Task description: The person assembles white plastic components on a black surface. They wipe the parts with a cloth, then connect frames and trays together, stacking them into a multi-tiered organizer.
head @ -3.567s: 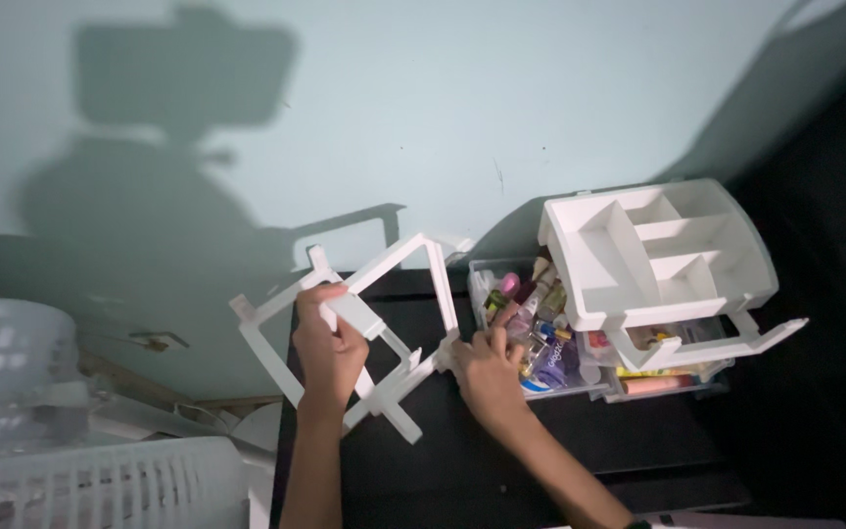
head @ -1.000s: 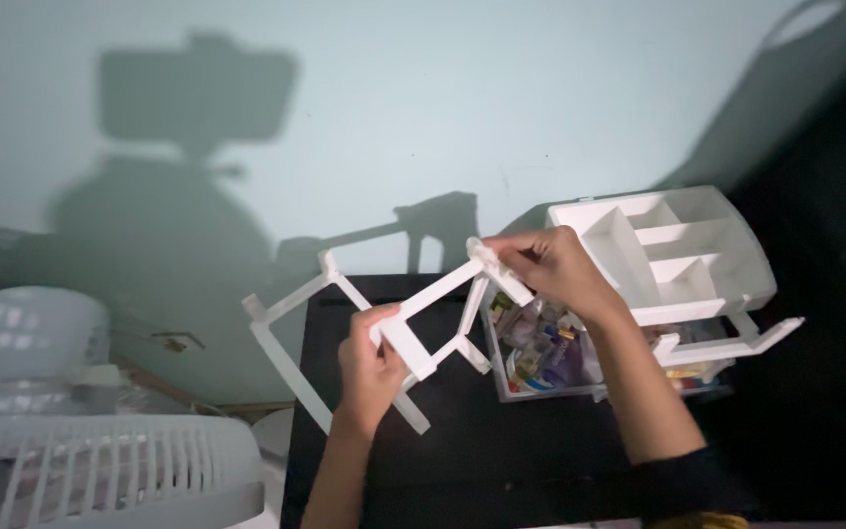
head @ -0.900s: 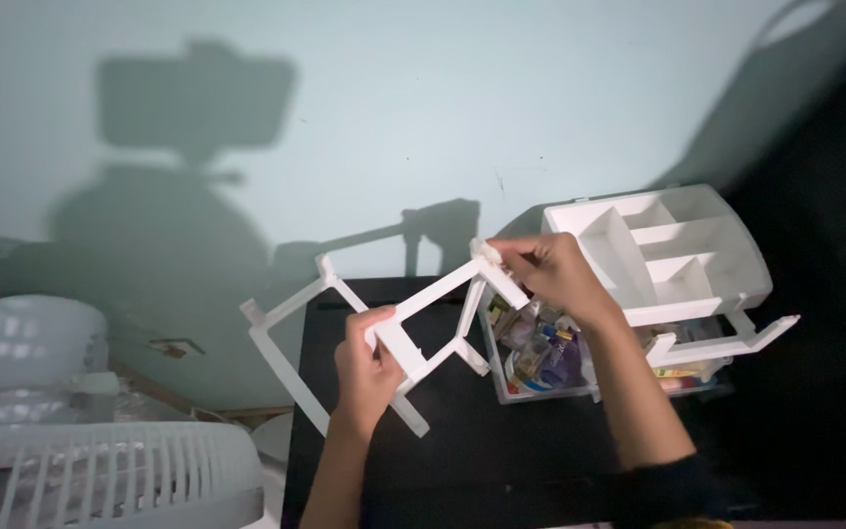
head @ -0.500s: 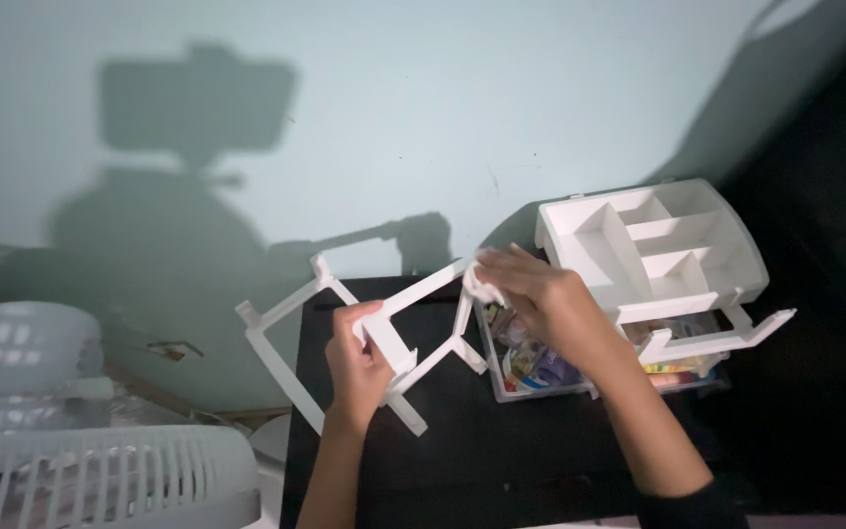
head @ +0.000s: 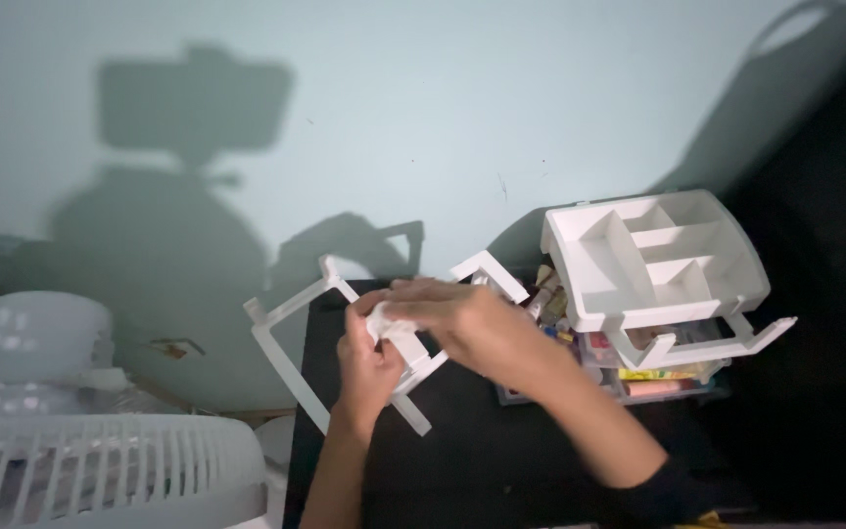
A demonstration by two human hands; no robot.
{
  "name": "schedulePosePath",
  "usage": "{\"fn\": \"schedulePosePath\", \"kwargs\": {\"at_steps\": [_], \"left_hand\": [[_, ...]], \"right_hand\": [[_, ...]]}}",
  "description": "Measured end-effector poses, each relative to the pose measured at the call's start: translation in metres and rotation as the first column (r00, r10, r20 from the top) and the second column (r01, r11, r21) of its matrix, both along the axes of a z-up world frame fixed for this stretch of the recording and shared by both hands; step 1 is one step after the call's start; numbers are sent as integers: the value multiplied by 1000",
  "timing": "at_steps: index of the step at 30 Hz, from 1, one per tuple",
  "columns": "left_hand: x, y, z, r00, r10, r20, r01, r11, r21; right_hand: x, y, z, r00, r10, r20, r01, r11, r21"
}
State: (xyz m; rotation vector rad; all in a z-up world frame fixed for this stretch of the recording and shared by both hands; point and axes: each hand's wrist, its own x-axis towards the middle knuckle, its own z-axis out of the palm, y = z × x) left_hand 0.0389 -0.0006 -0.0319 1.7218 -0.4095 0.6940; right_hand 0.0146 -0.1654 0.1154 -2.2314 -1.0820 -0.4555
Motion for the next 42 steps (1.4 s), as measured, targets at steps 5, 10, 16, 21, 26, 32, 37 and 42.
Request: {"fn": "schedulePosePath", "kwargs": {"at_steps": [5, 10, 16, 21, 26, 32, 37, 42], "left_hand": [[-2, 6, 7, 999, -49, 11, 49, 999, 0], [6, 8, 0, 996, -83, -33, 83, 996, -21], [6, 7, -8, 995, -86, -41, 82, 993, -88], [13, 18, 6, 987, -74, -142, 51, 987, -154], [14, 39, 32, 994, 27, -102, -38, 993, -107], [11, 40, 52, 965, -14, -263, -52, 969, -243], [20, 51, 46, 968, -161, -195, 31, 841, -539], [31, 66, 42, 970, -172, -171, 3, 716, -698]], "right_hand": [[-12, 20, -14, 999, -45, -17, 45, 999, -7], [-51, 1, -22, 1000, -1, -21, 3, 997, 80], [-48, -65, -26, 991, -47, -123, 77, 965, 250], [-9, -114, -43, 699, -416, -582, 692, 599, 403], [39, -92, -74, 815, -222, -536, 516, 699, 495], [44, -40, -91, 869, -304, -391, 449, 816, 364], [36, -30, -96, 850, -344, -398, 471, 835, 284], [35, -45, -115, 689, -437, -578, 553, 832, 29]]}}
